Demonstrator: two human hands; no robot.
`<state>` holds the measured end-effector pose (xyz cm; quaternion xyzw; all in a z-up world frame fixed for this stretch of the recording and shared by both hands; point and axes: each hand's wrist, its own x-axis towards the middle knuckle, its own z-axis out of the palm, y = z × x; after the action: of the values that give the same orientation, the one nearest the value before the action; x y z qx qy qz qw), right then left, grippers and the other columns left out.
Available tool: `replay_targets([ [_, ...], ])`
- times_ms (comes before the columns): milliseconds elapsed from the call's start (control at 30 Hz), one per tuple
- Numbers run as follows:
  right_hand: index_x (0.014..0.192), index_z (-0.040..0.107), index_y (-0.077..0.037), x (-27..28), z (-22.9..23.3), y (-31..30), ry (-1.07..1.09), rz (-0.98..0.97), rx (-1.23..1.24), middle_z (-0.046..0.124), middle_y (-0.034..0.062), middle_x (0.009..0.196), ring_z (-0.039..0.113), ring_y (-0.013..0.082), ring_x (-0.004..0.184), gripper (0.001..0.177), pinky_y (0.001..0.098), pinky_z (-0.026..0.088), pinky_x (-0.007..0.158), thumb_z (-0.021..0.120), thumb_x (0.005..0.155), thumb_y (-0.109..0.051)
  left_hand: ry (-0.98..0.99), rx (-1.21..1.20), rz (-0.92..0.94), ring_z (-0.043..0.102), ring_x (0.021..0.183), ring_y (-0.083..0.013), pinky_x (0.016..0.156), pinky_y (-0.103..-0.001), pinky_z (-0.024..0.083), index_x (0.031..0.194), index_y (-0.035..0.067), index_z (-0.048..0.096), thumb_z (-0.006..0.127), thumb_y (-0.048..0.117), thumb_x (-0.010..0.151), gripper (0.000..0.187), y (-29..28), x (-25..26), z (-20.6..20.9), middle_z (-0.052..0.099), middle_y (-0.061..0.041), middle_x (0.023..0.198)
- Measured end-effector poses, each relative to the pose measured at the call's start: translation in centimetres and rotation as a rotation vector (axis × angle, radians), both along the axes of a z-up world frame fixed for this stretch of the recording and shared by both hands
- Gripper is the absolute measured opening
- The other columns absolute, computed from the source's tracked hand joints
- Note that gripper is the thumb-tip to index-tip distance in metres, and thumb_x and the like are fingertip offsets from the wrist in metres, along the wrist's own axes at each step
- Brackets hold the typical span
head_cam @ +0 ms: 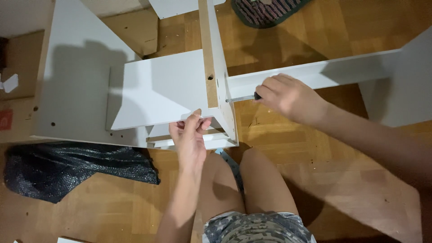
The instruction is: The person assembles a white shelving unit by inserting a shelf panel and securing it with screws using a screwdriver. The person sits on the floor and works on the partially assembled frame.
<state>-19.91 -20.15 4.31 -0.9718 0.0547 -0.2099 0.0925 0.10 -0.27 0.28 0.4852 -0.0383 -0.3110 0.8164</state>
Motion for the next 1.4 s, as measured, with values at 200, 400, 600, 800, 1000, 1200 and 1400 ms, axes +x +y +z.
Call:
replay_targets([
  [200, 0.103, 0.073, -0.001, -0.1, -0.3, 0.5, -0.126, -0.011, -0.459, 0.06, 0.0033, 0.075, 0.054, 0.0159, 0.062, 0.032, 0.0303, 0.043, 0.056, 0.068, 0.103, -0.033, 0.013, -0.006, -0.016, 0.068, 0.078, -0.0196, 0.07, -0.032, 0.067, 0.111, 0.003, 0.045, 0.07, -0.003, 0.085, 0.036, 0.3, 0.4, -0.9, 0.064, -0.014, 0.096],
  [400, 0.091, 0.077, -0.006, 2.0, 2.0, -1.6, 0.525, -0.087, 0.947, 0.054, 0.0031, 0.061, 0.047, 0.0131, 0.056, 0.04, 0.0304, 0.039, 0.052, 0.06, 0.099, -0.041, -0.02, -0.08, -0.045, 0.067, 0.08, -0.019, 0.072, -0.032, 0.065, 0.119, 0.0, 0.048, 0.072, -0.003, 0.089, 0.039, 0.6, 0.3, -1.2, 0.062, -0.013, 0.099],
  [600, 0.097, 0.062, -0.006, 0.8, 1.7, -0.1, 0.116, 0.065, 0.556, 0.063, 0.002, 0.076, 0.058, 0.0145, 0.069, 0.027, 0.0296, 0.046, 0.061, 0.073, 0.092, -0.03, -0.007, -0.055, -0.02, 0.07, 0.083, -0.0203, 0.073, -0.033, 0.067, 0.115, -0.001, 0.048, 0.07, -0.002, 0.088, 0.035, 0.3, 0.1, -0.7, 0.066, -0.015, 0.099],
  [800, 0.103, 0.07, 0.0, -0.1, -0.8, 0.8, -0.209, 0.008, -0.64, 0.063, 0.0043, 0.076, 0.058, 0.015, 0.065, 0.029, 0.0294, 0.045, 0.062, 0.072, 0.103, -0.029, -0.023, -0.067, -0.047, 0.069, 0.083, -0.0196, 0.074, -0.033, 0.066, 0.114, -0.002, 0.048, 0.071, -0.002, 0.09, 0.033, 0.6, 0.2, -1.0, 0.065, -0.017, 0.1],
  [1000, 0.09, 0.074, -0.009, 2.0, -0.3, -2.4, 0.285, -0.026, 0.413, 0.06, 0.0047, 0.065, 0.049, 0.0158, 0.052, 0.038, 0.0293, 0.036, 0.049, 0.06, 0.099, -0.043, -0.04, 0.001, -0.042, 0.069, 0.08, -0.0206, 0.074, -0.034, 0.068, 0.114, 0.0, 0.048, 0.071, -0.004, 0.086, 0.037, 0.3, 0.2, -0.1, 0.061, -0.01, 0.093],
  [1200, 0.097, 0.072, -0.01, 2.6, -0.1, -2.5, 0.386, 0.077, 0.797, 0.069, -0.001, 0.075, 0.063, 0.0085, 0.065, 0.033, 0.0267, 0.052, 0.059, 0.064, 0.095, -0.041, -0.052, -0.07, -0.035, 0.068, 0.085, -0.0205, 0.073, -0.034, 0.066, 0.115, -0.001, 0.046, 0.07, -0.005, 0.089, 0.036, 0.4, 0.4, -1.3, 0.06, -0.012, 0.094],
  [1400, 0.099, 0.068, 0.0, 0.7, 1.7, 1.5, -0.084, 0.012, -0.222, 0.064, 0.008, 0.082, 0.062, 0.0202, 0.068, 0.034, 0.034, 0.052, 0.062, 0.071, 0.096, -0.034, 0.012, -0.075, -0.02, 0.067, 0.083, -0.0202, 0.074, -0.034, 0.067, 0.114, 0.001, 0.044, 0.069, -0.004, 0.089, 0.036, 0.5, 0.4, -2.1, 0.063, -0.014, 0.096],
])
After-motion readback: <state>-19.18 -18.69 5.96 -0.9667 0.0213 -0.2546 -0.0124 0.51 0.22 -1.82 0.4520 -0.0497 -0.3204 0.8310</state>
